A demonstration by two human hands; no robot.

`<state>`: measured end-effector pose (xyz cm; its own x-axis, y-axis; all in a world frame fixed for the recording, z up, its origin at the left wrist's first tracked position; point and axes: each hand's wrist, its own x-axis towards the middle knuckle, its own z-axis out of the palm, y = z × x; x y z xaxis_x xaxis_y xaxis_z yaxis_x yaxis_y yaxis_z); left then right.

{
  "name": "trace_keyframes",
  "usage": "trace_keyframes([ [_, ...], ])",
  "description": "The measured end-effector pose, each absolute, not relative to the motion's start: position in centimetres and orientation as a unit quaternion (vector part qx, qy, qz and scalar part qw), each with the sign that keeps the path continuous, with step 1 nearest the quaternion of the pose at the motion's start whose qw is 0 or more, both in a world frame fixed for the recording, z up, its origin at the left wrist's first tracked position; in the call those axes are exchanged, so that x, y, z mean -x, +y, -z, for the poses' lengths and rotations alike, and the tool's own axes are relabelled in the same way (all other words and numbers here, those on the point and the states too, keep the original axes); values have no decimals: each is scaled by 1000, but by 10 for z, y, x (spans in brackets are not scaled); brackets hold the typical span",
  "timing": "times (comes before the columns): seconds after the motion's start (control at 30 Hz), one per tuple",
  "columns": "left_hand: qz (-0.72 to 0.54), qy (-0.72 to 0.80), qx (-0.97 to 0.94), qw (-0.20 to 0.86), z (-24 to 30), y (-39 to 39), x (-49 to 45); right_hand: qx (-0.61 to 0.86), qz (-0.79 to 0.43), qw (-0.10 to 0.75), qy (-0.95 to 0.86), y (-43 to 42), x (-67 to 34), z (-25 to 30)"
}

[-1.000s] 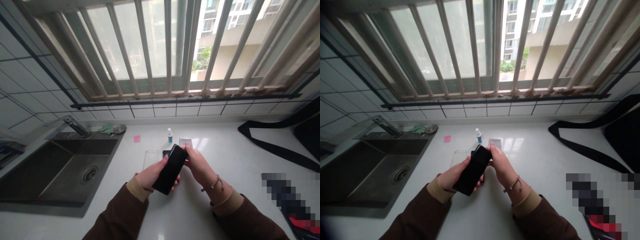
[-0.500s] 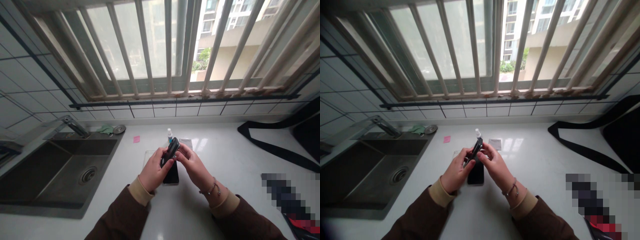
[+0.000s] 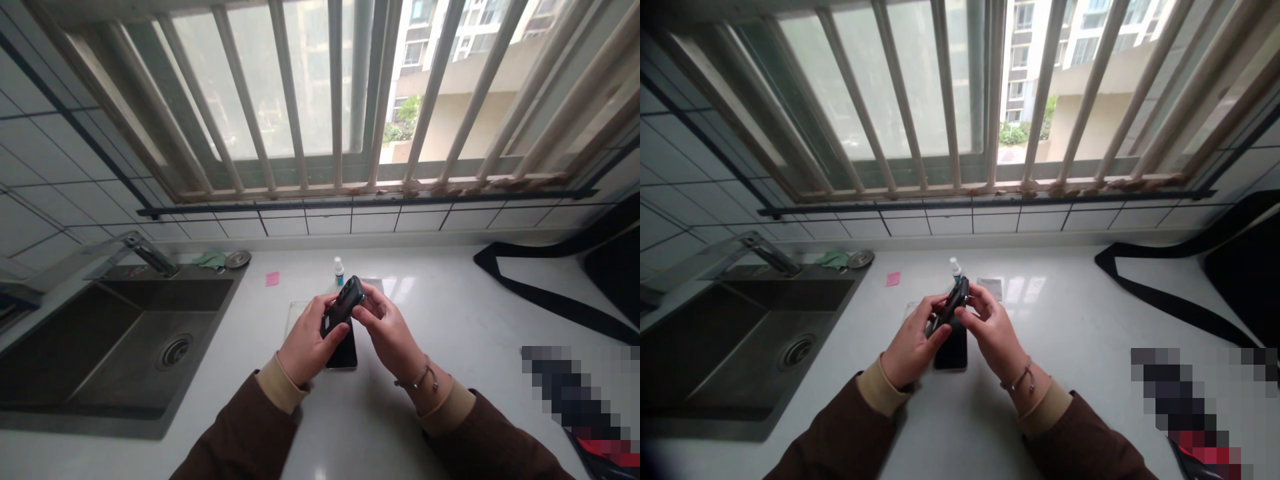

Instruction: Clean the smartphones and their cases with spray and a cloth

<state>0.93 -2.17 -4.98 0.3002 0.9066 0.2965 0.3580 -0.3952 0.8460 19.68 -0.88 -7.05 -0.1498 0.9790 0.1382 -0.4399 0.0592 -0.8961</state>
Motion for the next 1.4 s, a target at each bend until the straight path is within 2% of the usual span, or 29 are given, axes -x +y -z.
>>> trace_keyframes([
  [0.37,-429,424,-696,389,49,-22,-13,314,-578,607,-446,-14,-197,68],
  [0.57,-439,406,-656,461,50,-19,-14,324,-556,610,-463,-16,-197,65],
  [0.83,-497,396,-498,590,50,-14,-14,327,-558,619,-446,-10,-201,72],
  [1.17,-620,428,-375,540,56,-10,-9,314,-595,666,-322,-6,-202,67],
  [1.23,-637,413,-330,561,53,-10,-10,314,-590,683,-295,-4,-203,66],
  [1.4,-507,401,-317,694,45,-16,-14,365,-587,677,-252,1,-207,67],
])
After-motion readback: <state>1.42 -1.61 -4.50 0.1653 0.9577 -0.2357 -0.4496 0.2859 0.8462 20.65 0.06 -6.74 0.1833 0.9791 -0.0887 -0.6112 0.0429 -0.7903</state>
